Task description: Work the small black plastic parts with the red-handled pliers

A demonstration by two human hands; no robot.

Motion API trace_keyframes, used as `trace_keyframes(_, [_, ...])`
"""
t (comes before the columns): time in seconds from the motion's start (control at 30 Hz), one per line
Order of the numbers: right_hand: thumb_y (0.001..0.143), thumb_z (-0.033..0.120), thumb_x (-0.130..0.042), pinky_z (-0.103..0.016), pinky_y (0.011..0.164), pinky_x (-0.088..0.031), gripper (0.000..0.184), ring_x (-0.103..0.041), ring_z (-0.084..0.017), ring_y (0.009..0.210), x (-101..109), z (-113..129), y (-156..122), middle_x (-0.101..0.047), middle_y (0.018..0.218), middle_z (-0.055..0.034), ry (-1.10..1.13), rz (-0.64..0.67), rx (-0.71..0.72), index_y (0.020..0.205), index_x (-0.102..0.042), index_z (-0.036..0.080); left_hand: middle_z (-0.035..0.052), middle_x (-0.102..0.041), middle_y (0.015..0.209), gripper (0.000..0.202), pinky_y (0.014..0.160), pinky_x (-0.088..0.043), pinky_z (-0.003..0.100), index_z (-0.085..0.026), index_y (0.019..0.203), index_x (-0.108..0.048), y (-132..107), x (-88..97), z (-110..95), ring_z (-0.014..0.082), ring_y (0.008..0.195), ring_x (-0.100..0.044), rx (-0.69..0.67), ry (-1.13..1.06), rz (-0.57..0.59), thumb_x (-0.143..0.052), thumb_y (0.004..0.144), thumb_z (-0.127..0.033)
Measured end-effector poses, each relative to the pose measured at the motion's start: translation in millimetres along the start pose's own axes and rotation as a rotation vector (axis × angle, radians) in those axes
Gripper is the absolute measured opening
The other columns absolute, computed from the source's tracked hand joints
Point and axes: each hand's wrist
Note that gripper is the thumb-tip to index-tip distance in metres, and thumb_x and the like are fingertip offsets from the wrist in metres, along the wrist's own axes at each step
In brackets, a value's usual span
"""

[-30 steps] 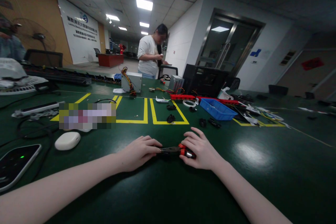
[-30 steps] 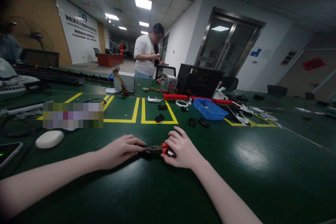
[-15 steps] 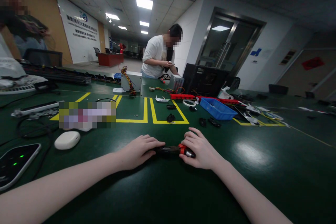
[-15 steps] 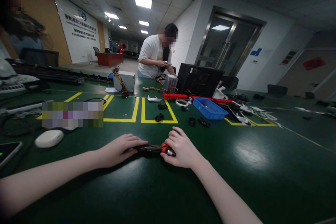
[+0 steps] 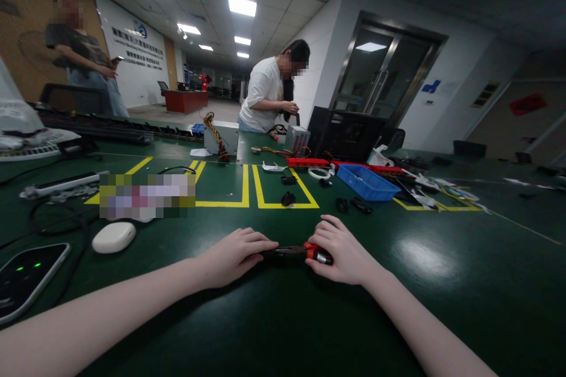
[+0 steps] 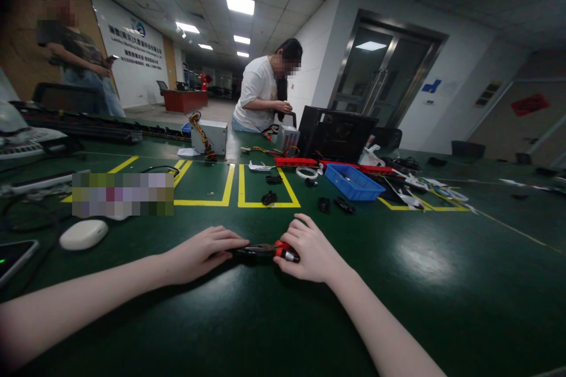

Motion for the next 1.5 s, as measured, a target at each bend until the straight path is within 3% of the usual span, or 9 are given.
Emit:
trace_keyframes(0.43, [0.085, 0.045, -0.057, -0.047, 0.105, -0.03, 0.028, -0.059, -0.019, 0.08, -1, 6, 1, -0.064, 0.079, -0.0037, -0.037, 0.047, -0.031, 0.087, -0.066, 0.019, 0.0071, -0.059, 0.129, 0.043, 0.098, -0.044, 0.041, -0.026, 0.136, -0.049, 1, 0.7, -1, 0.0222, 0.115, -0.054, 0.008, -0.03, -0.001, -0.048, 0.095, -0.014])
trace_keyframes(0.63, [0.086, 0.047, -0.056, -0.04, 0.087, -0.04, 0.03, -0.057, -0.017, 0.073, 4, 5, 2, -0.064, 0.08, -0.0033, -0.01, 0.106, -0.06, 0.084, -0.063, 0.018, 0.0067, -0.058, 0.13, 0.043, 0.098, -0.045, 0.041, -0.026, 0.137, -0.048, 1, 1.5, -2, 0.0218, 0.115, -0.054, 0.012, -0.035, 0.003, -0.047, 0.096, -0.015])
trace_keyframes(0.87, [0.085, 0.045, -0.057, -0.033, 0.072, -0.038, 0.028, -0.053, -0.016, 0.072, 9, 4, 1, -0.062, 0.081, -0.0032, 0.01, 0.15, -0.089, 0.085, -0.063, 0.018, 0.0051, -0.056, 0.132, 0.05, 0.098, -0.045, 0.04, -0.031, 0.143, -0.04, 0, 2.6, -1, 0.0218, 0.115, -0.053, 0.019, -0.008, 0.022, -0.047, 0.096, -0.016])
trace_keyframes(1.5, [0.087, 0.047, -0.054, -0.033, 0.073, -0.034, 0.031, -0.05, -0.015, 0.069, 5, 10, 3, -0.061, 0.079, -0.0029, -0.032, 0.152, -0.078, 0.083, -0.062, 0.017, 0.006, -0.058, 0.131, 0.046, 0.099, -0.044, 0.04, -0.029, 0.141, -0.044, 0, 0.9, -2, 0.0218, 0.115, -0.053, 0.043, -0.002, 0.018, -0.047, 0.096, -0.017])
Point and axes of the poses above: each hand's wrist, its own y-axis towards the middle knuckle, its own x-axis out of the back of the hand, z = x × y
